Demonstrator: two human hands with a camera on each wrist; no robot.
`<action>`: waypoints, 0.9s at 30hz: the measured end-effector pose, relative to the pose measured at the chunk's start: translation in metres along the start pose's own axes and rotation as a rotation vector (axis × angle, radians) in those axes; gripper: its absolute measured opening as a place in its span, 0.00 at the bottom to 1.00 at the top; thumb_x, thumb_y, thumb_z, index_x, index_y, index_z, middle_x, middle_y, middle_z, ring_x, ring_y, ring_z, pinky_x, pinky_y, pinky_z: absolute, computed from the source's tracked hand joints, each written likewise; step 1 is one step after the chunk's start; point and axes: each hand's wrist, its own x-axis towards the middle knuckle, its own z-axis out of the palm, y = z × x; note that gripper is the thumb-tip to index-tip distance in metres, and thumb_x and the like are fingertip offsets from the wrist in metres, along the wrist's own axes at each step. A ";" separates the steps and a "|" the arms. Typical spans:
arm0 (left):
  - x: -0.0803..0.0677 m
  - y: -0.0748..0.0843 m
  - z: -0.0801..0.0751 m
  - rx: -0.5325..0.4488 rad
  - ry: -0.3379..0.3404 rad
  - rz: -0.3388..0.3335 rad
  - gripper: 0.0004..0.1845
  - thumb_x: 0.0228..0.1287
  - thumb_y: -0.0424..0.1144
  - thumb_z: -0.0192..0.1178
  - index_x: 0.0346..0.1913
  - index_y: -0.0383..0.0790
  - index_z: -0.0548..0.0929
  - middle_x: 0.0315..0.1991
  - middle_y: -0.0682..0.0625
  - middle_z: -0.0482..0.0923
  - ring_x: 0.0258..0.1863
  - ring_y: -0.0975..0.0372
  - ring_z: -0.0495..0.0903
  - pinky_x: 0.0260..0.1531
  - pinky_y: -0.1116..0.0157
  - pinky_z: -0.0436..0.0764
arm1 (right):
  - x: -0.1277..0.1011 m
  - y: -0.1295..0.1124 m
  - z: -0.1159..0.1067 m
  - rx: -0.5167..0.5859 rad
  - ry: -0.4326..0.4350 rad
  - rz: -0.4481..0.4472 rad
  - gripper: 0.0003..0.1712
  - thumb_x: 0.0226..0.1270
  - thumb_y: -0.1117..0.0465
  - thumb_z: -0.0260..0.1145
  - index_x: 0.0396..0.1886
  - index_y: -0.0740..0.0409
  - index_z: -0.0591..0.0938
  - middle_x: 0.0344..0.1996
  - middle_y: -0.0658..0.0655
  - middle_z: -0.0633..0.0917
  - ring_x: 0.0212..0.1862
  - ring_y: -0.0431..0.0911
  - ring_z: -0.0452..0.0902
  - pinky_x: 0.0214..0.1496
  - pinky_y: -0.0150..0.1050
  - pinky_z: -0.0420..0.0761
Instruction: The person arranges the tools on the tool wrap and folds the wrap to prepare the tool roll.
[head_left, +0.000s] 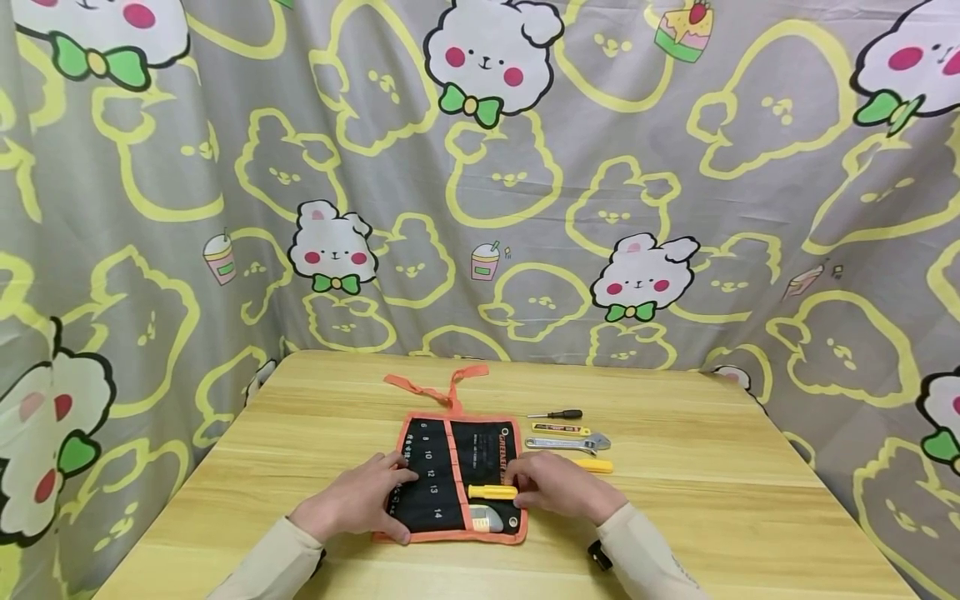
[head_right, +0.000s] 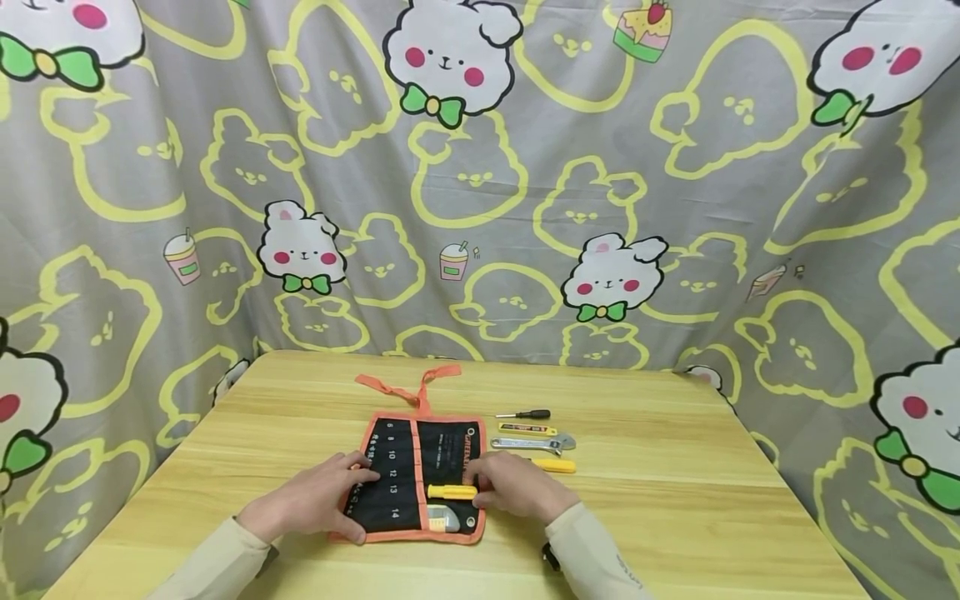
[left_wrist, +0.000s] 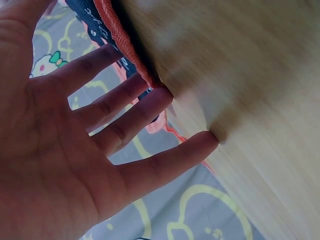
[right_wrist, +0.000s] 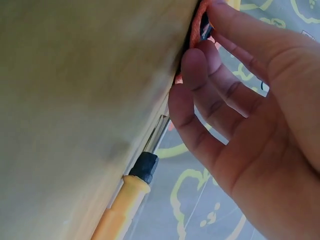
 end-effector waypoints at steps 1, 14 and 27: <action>0.000 0.000 0.000 0.000 0.000 0.000 0.45 0.39 0.64 0.74 0.60 0.42 0.79 0.61 0.45 0.71 0.53 0.55 0.71 0.46 0.52 0.77 | 0.000 0.000 0.000 -0.001 0.003 -0.006 0.06 0.62 0.58 0.71 0.38 0.45 0.83 0.27 0.40 0.76 0.29 0.35 0.68 0.33 0.30 0.70; -0.002 0.000 0.001 -0.005 0.004 0.003 0.45 0.39 0.64 0.74 0.60 0.42 0.79 0.61 0.45 0.71 0.53 0.54 0.71 0.47 0.51 0.77 | 0.002 -0.007 0.003 -0.056 0.013 -0.044 0.02 0.66 0.59 0.67 0.34 0.46 0.85 0.31 0.42 0.79 0.30 0.34 0.69 0.31 0.27 0.70; -0.002 0.000 -0.001 0.003 -0.002 0.005 0.45 0.39 0.64 0.74 0.60 0.42 0.79 0.61 0.44 0.70 0.53 0.54 0.71 0.47 0.51 0.77 | 0.002 -0.006 0.003 -0.032 0.029 -0.018 0.07 0.63 0.58 0.70 0.33 0.46 0.78 0.25 0.41 0.73 0.29 0.35 0.67 0.31 0.29 0.69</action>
